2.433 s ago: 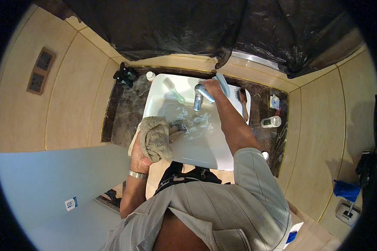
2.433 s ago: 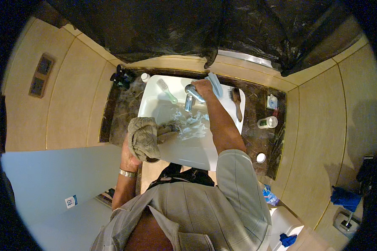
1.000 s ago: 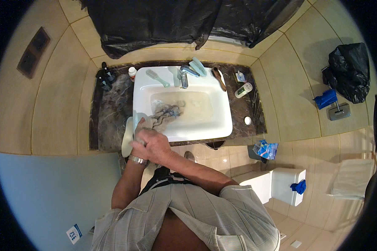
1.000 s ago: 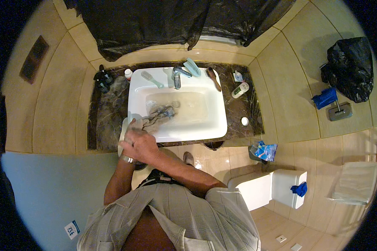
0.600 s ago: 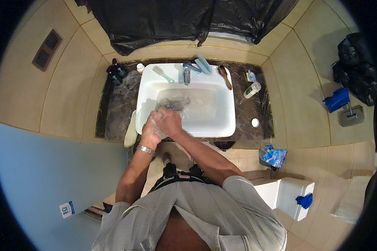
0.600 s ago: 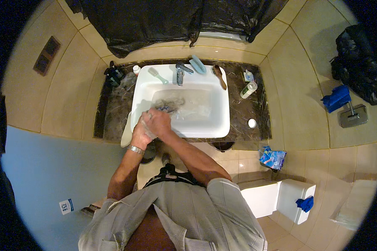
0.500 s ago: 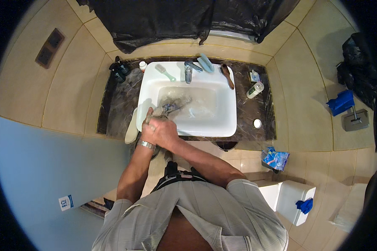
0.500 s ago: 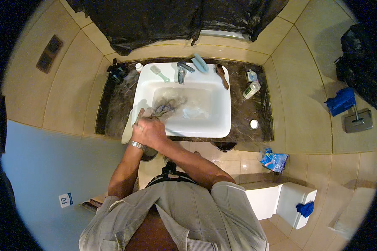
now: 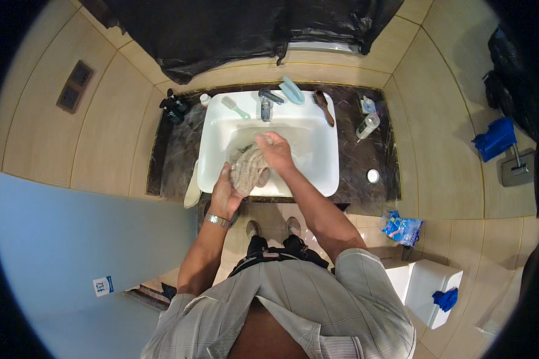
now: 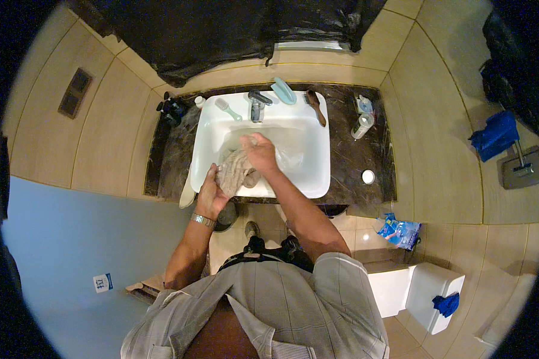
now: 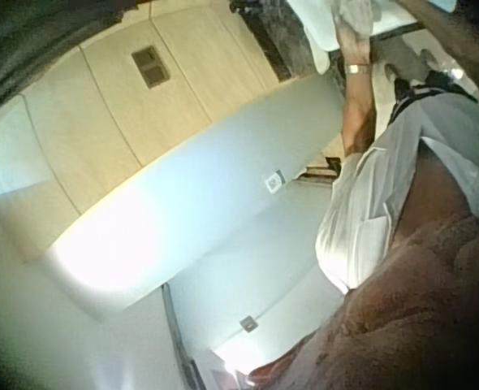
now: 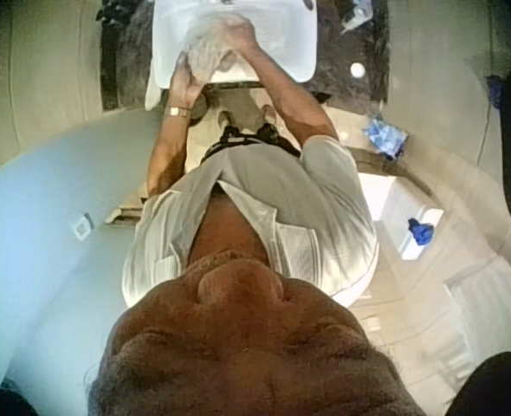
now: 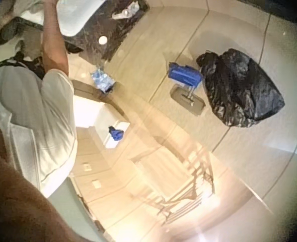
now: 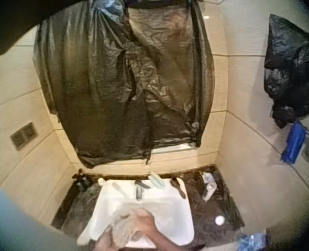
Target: The person washes a cloth in a bathroom sink. They apply liquid from a small bottle, rub the cloth by hand, rinse it under running water, and wring it out repeatedly.
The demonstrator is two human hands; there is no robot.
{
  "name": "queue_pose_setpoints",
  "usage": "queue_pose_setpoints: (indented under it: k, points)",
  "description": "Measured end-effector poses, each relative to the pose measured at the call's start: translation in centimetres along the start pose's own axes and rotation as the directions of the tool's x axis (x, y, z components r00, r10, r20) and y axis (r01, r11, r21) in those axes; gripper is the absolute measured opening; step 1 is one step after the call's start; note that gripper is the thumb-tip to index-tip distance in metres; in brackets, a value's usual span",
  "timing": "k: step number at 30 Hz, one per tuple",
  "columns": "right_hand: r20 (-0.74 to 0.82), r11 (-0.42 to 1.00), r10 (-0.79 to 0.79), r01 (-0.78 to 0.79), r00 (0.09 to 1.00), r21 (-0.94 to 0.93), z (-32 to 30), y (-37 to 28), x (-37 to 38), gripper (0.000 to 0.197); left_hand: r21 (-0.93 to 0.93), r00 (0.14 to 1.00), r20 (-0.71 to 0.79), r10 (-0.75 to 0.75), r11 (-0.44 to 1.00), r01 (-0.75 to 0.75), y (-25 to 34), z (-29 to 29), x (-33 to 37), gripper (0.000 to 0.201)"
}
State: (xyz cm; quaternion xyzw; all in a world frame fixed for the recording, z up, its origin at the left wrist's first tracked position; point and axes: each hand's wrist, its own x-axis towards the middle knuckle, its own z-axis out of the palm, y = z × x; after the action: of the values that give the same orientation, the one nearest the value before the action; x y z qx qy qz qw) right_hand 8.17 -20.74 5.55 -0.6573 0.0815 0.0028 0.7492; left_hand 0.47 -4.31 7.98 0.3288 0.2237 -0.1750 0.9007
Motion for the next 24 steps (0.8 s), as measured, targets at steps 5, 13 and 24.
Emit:
queue_pose_setpoints:
  k: [5,13,24]
  points:
    - [0.245,0.861,-0.183,0.276,0.952,-0.427,5.5,-4.1,-8.2,0.046,0.03,0.998,-0.023,-0.06,0.998,0.061,-1.8,-4.3,2.7,0.052]
    - [0.319,0.385,-0.385,0.465,0.866,-0.798,6.1,2.0,-4.4,0.04,0.043,0.996,0.064,-0.069,0.997,0.067,-3.3,-5.5,4.6,0.049]
    - [0.333,0.563,-0.402,0.517,0.853,-0.644,11.5,-0.6,-10.0,0.045,-0.164,0.952,0.268,-0.145,0.967,0.194,0.6,-8.0,4.7,0.04]
